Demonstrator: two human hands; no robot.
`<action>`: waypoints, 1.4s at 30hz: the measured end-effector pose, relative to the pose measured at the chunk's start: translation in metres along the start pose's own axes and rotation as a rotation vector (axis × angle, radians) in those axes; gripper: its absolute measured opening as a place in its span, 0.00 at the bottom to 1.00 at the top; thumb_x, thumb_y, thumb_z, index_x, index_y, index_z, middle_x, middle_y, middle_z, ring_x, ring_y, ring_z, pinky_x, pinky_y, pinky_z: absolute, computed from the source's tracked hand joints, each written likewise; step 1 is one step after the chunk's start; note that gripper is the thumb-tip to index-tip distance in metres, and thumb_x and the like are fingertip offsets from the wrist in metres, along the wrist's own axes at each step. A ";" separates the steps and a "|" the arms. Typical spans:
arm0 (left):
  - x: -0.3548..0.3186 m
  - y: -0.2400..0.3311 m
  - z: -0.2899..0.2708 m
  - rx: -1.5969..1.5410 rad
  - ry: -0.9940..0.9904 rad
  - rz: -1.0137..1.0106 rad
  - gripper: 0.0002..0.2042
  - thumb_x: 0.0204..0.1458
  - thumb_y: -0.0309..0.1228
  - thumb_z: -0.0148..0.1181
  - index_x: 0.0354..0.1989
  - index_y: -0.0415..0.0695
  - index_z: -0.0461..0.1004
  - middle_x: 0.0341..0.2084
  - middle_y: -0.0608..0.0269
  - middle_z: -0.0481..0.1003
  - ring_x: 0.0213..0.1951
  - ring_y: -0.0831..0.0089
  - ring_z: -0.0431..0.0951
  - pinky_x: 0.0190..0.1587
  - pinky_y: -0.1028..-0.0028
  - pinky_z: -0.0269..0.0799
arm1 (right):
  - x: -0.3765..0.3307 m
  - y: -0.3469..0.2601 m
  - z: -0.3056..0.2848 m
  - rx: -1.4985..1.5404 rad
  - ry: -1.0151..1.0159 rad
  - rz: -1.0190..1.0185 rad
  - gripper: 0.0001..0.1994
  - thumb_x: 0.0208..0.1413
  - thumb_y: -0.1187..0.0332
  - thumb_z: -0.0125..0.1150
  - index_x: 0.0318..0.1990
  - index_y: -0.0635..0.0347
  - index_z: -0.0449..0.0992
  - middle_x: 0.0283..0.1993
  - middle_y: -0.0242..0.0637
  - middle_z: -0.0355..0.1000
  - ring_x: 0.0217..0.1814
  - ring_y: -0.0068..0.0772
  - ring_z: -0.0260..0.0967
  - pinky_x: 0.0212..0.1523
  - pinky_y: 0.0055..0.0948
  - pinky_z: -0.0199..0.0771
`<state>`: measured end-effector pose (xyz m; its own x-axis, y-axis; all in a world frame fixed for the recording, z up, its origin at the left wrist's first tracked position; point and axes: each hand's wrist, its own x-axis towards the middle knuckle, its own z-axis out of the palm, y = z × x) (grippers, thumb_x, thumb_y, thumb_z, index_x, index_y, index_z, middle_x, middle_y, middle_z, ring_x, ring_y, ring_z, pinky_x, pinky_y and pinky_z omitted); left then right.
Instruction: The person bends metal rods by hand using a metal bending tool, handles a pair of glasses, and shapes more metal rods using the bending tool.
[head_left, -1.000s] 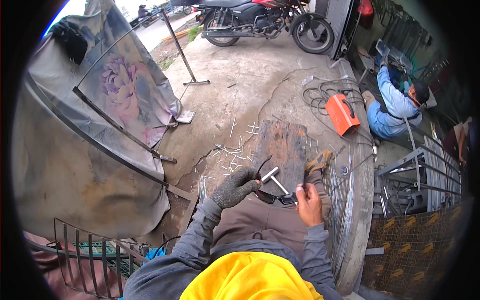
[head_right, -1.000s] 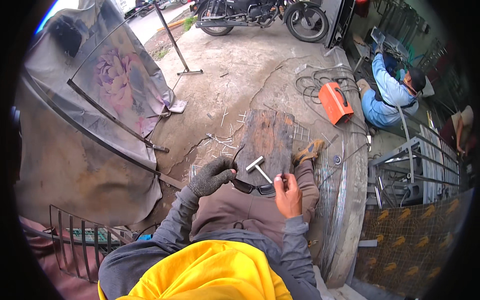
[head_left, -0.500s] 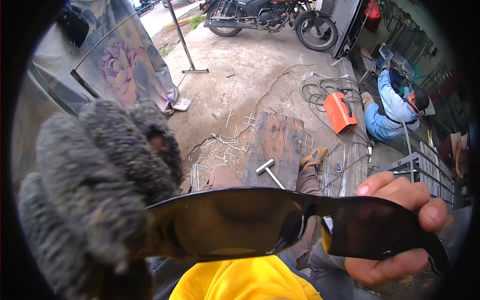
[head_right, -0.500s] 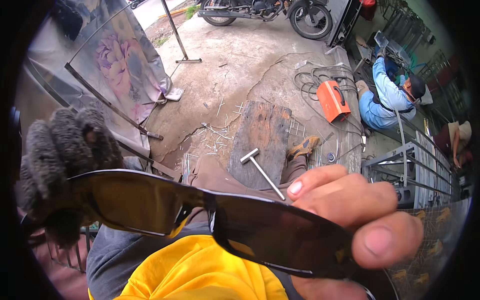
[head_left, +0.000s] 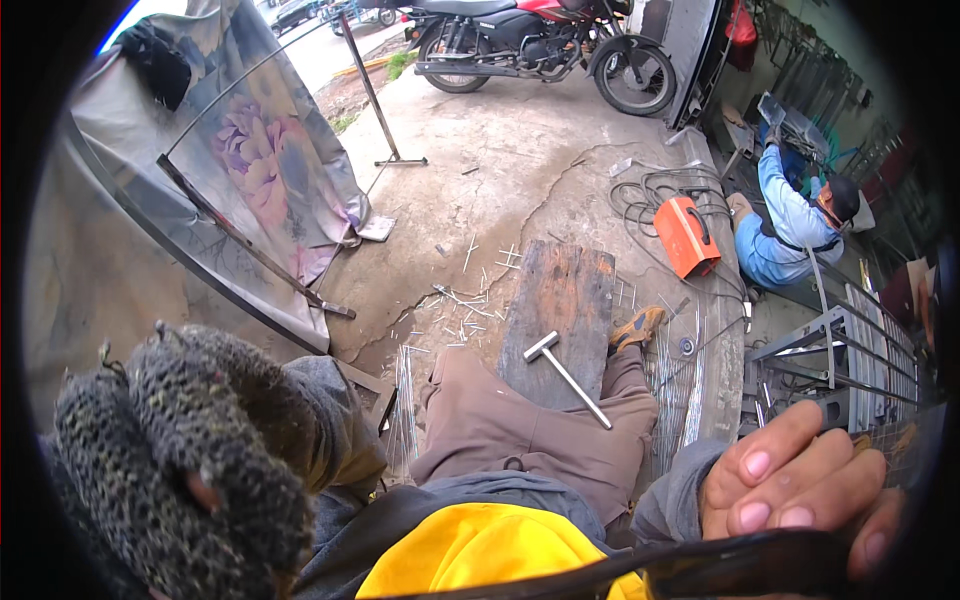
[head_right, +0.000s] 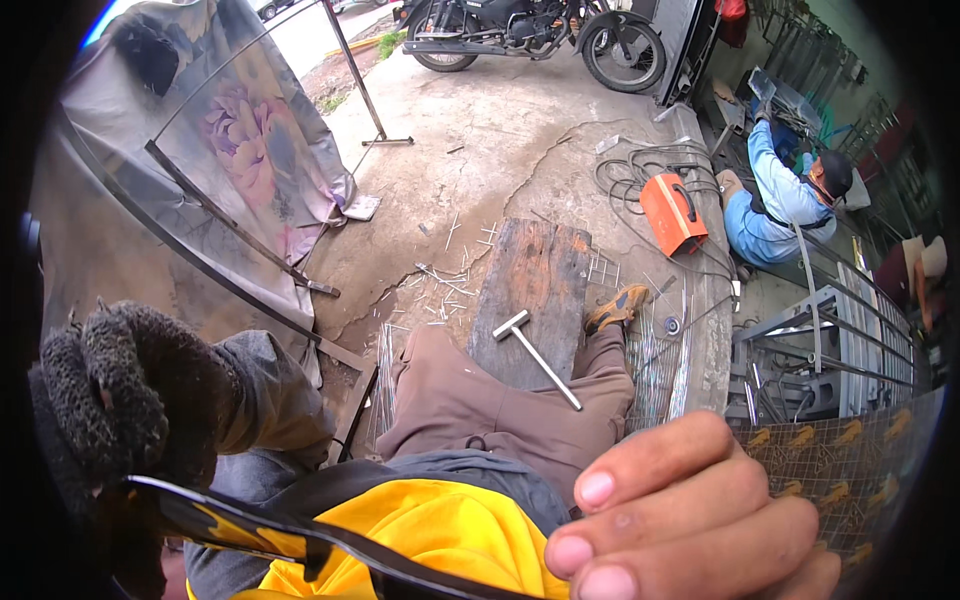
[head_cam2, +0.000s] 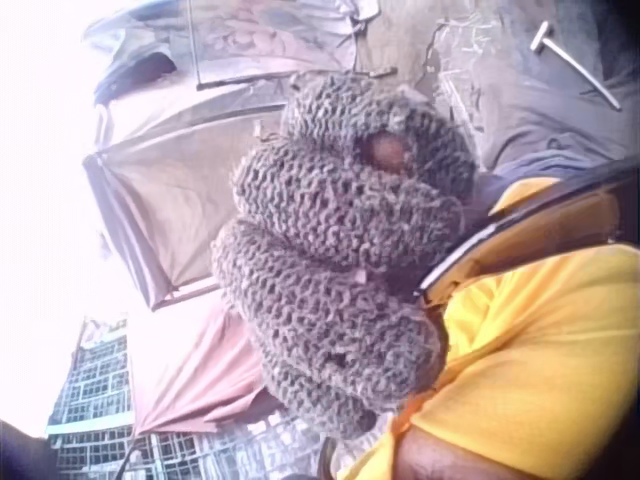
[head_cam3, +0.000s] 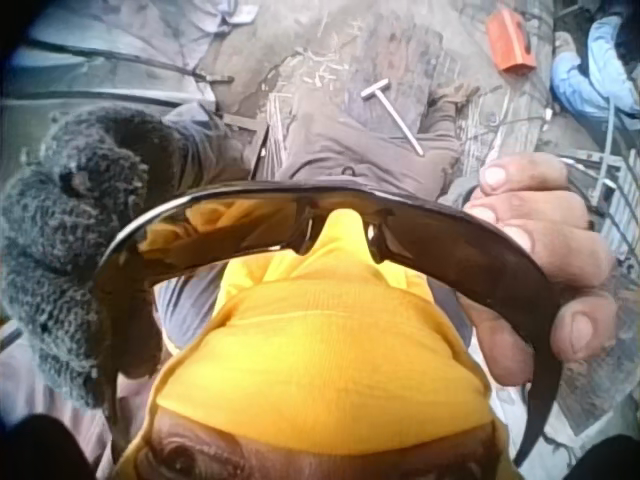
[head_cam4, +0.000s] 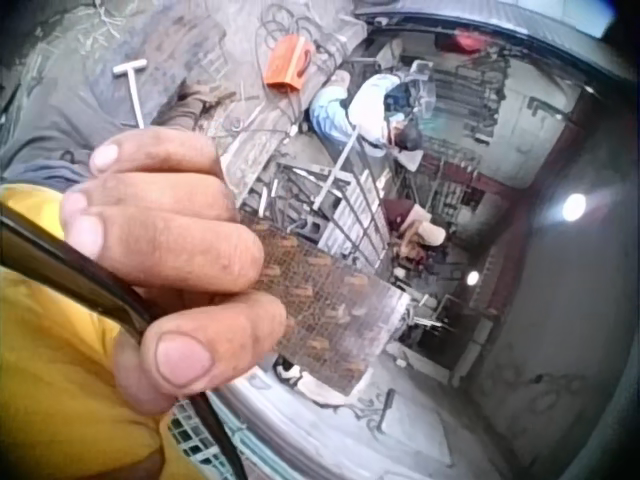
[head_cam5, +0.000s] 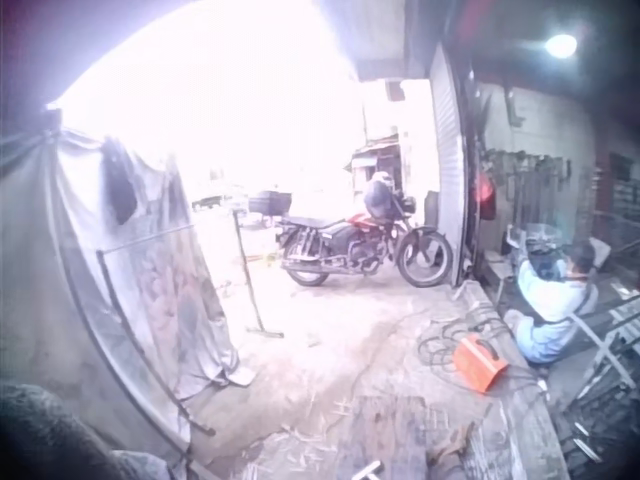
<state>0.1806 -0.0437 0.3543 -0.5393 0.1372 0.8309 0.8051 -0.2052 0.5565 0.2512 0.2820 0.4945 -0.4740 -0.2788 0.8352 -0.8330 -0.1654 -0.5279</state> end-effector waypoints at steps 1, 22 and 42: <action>0.002 0.002 -0.002 0.004 -0.007 0.004 0.20 0.56 0.39 0.63 0.52 0.39 0.71 0.40 0.54 0.76 0.40 0.60 0.77 0.44 0.60 0.73 | 0.000 -0.002 0.003 0.008 0.034 -0.012 0.23 0.67 0.51 0.48 0.65 0.44 0.59 0.43 0.36 0.67 0.36 0.34 0.66 0.41 0.39 0.68; 0.046 0.020 0.006 -0.030 -0.096 0.094 0.19 0.58 0.38 0.60 0.53 0.39 0.71 0.41 0.54 0.76 0.41 0.61 0.77 0.44 0.61 0.74 | -0.023 -0.009 -0.026 -0.178 0.147 -0.232 0.09 0.58 0.62 0.58 0.36 0.54 0.66 0.30 0.26 0.62 0.31 0.20 0.62 0.40 0.32 0.60; 0.074 0.064 -0.009 0.090 -0.132 0.081 0.18 0.60 0.37 0.58 0.54 0.39 0.71 0.42 0.54 0.77 0.42 0.62 0.78 0.44 0.62 0.74 | -0.036 0.000 -0.016 -0.126 0.311 -0.111 0.09 0.62 0.67 0.49 0.47 0.53 0.58 0.30 0.29 0.66 0.28 0.25 0.63 0.41 0.34 0.63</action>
<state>0.1902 -0.0551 0.4518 -0.4396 0.2514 0.8623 0.8666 -0.1336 0.4808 0.2634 0.3076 0.4665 -0.4268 0.0392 0.9035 -0.9038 -0.0550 -0.4245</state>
